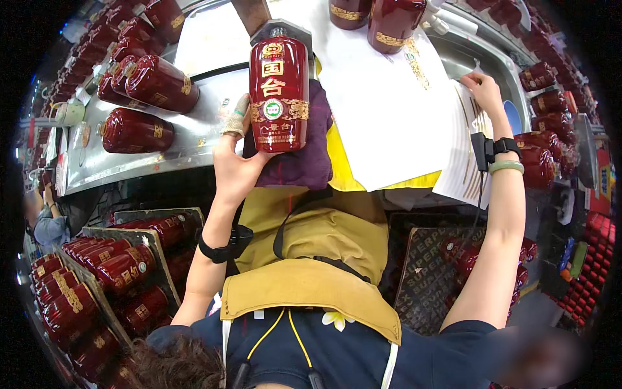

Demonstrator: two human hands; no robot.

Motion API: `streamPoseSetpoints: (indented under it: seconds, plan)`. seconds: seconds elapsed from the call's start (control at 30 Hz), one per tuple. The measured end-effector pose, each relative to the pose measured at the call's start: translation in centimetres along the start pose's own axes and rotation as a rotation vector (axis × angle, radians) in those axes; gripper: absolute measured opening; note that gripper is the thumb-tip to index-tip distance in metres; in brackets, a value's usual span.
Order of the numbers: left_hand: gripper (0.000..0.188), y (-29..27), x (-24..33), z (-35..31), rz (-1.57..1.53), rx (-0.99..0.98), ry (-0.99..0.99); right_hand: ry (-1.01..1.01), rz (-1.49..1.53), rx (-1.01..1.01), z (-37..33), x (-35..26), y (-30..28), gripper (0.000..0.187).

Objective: Applying decorative gold labels and cleaning red liquor bottles at a manufacturing workstation.

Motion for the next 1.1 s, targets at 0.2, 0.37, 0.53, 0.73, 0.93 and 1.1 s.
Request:
streamPoseSetpoints:
  seconds: [0.2,0.37,0.53,0.73,0.93,1.1]
  plan:
    - [0.087,0.1,0.0,-0.8,0.106,0.017,0.064,-0.118,-0.001,-0.099,0.2,1.0,0.7,0.029]
    - [0.086,0.1,0.2,-0.5,0.121,0.036,0.076,-0.180,-0.021,-0.054,-0.3,1.8,-0.4,0.030]
    - [0.080,0.0,0.5,0.0,0.074,0.021,0.099,-0.133,-0.004,-0.059,-1.1,-0.6,-1.2,0.035]
    - [0.093,-0.2,0.2,0.0,-0.009,-0.118,0.072,-0.180,-0.058,-0.084,-2.2,-0.7,-1.4,0.035]
    - [0.073,-0.7,-1.5,0.6,-0.542,-0.115,-0.125,-0.131,-0.070,-0.078,-3.3,-1.2,-1.4,0.033]
    - [0.081,0.6,-1.4,1.7,-0.435,-0.160,-0.225,-0.141,-0.039,-0.093,-3.5,-1.1,-1.5,0.032]
Point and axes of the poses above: each hand's wrist, its own z-axis towards the middle knuckle, its own y-axis out of the palm, x = y × z, the point moved 8 cm from there along z, towards the middle knuckle, and after that the axes turned 10 degrees about -z, right-handed, at the moved point
